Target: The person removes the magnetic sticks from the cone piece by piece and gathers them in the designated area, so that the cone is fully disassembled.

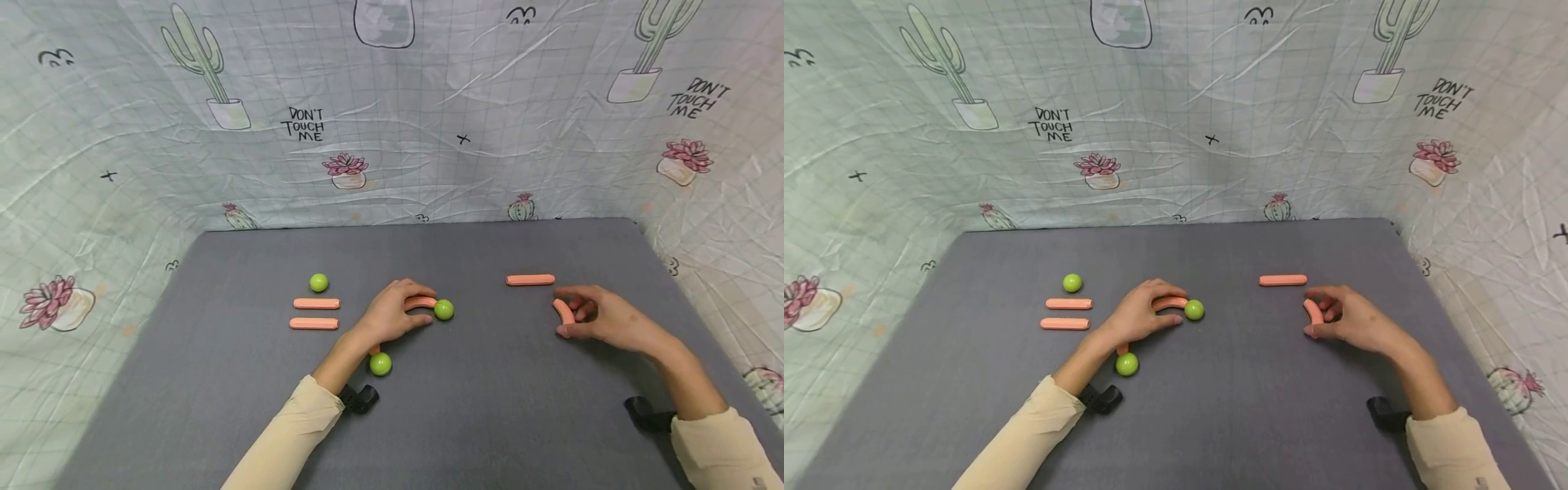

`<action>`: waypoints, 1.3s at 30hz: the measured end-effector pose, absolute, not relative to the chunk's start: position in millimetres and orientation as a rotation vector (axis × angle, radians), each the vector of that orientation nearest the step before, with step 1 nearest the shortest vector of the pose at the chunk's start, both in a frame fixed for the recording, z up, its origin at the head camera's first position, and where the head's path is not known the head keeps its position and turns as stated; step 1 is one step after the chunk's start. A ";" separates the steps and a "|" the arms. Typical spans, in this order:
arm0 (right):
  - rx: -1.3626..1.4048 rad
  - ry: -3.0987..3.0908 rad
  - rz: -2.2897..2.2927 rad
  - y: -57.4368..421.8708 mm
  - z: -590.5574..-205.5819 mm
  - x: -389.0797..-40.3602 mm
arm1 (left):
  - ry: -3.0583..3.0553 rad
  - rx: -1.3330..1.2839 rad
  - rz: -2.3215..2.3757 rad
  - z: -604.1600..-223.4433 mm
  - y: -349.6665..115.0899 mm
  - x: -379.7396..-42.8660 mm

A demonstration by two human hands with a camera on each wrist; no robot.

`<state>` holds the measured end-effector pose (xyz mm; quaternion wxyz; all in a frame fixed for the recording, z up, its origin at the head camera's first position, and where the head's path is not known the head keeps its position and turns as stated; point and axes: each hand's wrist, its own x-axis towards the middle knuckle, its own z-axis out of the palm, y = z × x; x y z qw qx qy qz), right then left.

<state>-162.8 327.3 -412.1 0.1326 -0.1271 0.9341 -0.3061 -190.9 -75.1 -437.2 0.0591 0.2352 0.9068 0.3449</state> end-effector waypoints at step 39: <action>-0.582 2.542 -1.135 202.0 -413.6 -180.8 | 2.778 0.422 1.152 -436.5 -86.2 -178.7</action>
